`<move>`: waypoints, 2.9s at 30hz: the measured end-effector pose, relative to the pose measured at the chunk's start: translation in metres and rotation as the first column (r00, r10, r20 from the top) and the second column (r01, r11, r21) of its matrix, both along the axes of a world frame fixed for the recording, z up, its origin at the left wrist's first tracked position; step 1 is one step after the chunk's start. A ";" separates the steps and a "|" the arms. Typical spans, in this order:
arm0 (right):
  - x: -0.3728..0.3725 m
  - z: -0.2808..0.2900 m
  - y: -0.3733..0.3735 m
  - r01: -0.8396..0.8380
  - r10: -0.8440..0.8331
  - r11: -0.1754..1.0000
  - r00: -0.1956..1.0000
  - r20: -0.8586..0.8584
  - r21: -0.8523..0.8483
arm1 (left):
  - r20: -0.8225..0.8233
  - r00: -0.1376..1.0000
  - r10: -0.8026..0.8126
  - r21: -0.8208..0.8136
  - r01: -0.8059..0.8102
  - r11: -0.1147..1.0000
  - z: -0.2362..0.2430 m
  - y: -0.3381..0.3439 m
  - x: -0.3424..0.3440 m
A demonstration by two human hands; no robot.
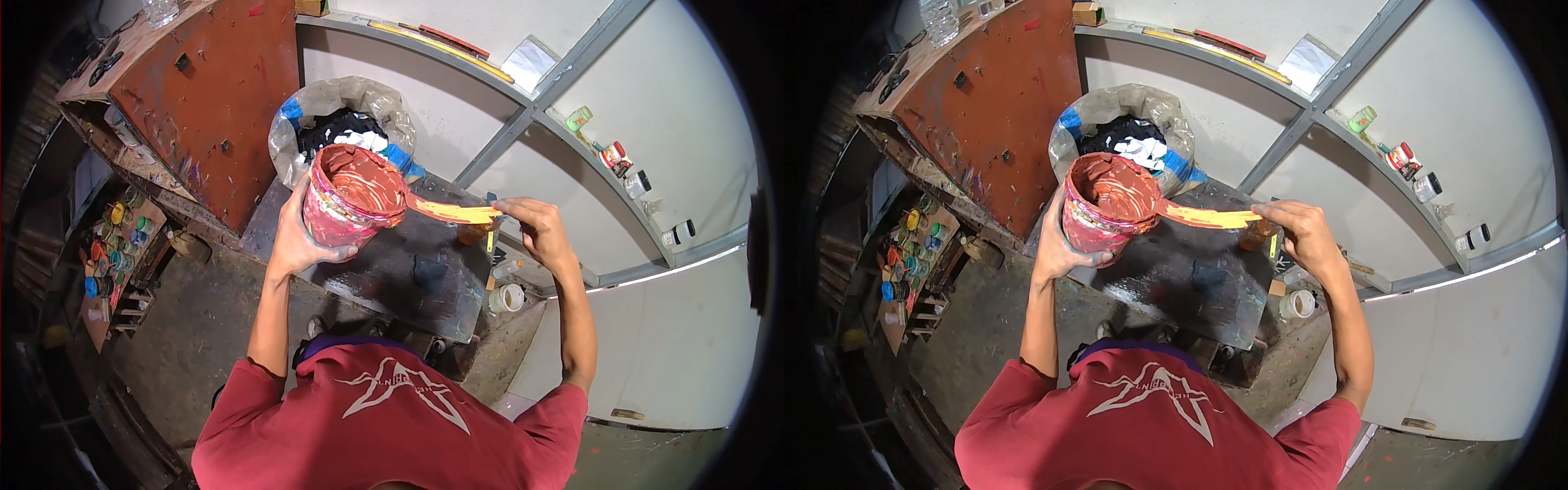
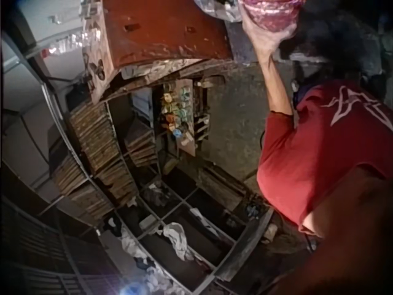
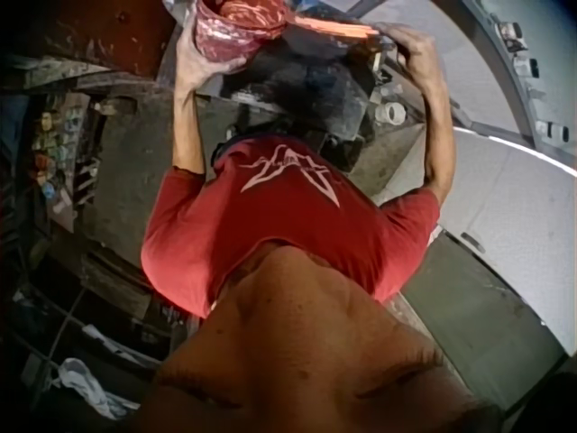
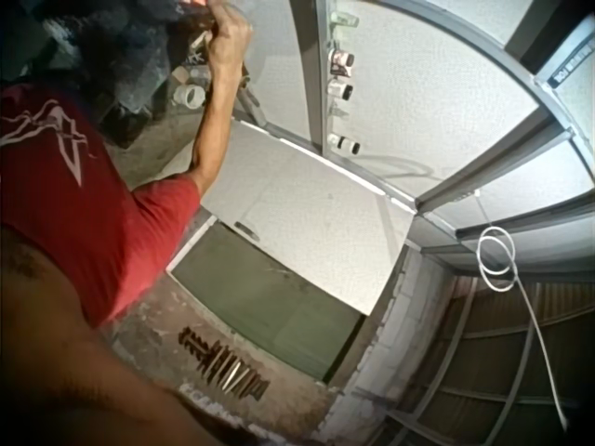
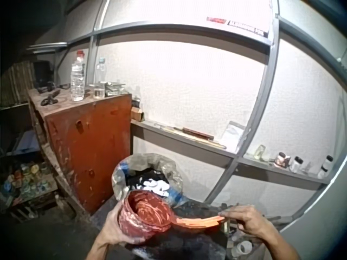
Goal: Mixing red ink in a small container using a spatula at a workbench.
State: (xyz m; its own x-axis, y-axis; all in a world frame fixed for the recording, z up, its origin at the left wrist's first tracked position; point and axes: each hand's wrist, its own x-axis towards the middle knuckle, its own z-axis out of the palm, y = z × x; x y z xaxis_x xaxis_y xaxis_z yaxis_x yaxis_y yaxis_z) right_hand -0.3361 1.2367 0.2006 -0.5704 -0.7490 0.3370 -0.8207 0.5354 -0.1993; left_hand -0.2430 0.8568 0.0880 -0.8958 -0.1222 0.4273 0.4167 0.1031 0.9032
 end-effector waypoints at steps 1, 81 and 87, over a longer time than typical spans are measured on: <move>0.000 0.000 0.001 0.000 0.000 1.000 1.000 0.002 0.000 | 0.028 1.000 -0.003 -0.005 0.003 1.000 0.000 0.000 0.000; 0.096 0.100 -0.160 0.272 0.160 0.571 0.889 -0.430 0.775 | -0.377 0.925 -0.043 -0.875 -0.340 0.345 -0.007 0.076 -0.042; 0.069 0.120 -0.182 0.139 0.008 0.519 0.986 -0.167 0.843 | -0.297 0.935 -0.195 -0.885 -0.194 0.422 -0.019 0.080 -0.051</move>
State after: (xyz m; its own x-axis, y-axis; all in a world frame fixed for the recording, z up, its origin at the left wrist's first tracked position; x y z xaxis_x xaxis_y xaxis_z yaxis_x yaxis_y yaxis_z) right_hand -0.2670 1.0548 0.3210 -0.6348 -0.6815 -0.3640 -0.7536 0.4419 0.4867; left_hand -0.2937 0.9368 0.0685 -0.6863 0.5010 0.5273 0.6387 0.7619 0.1073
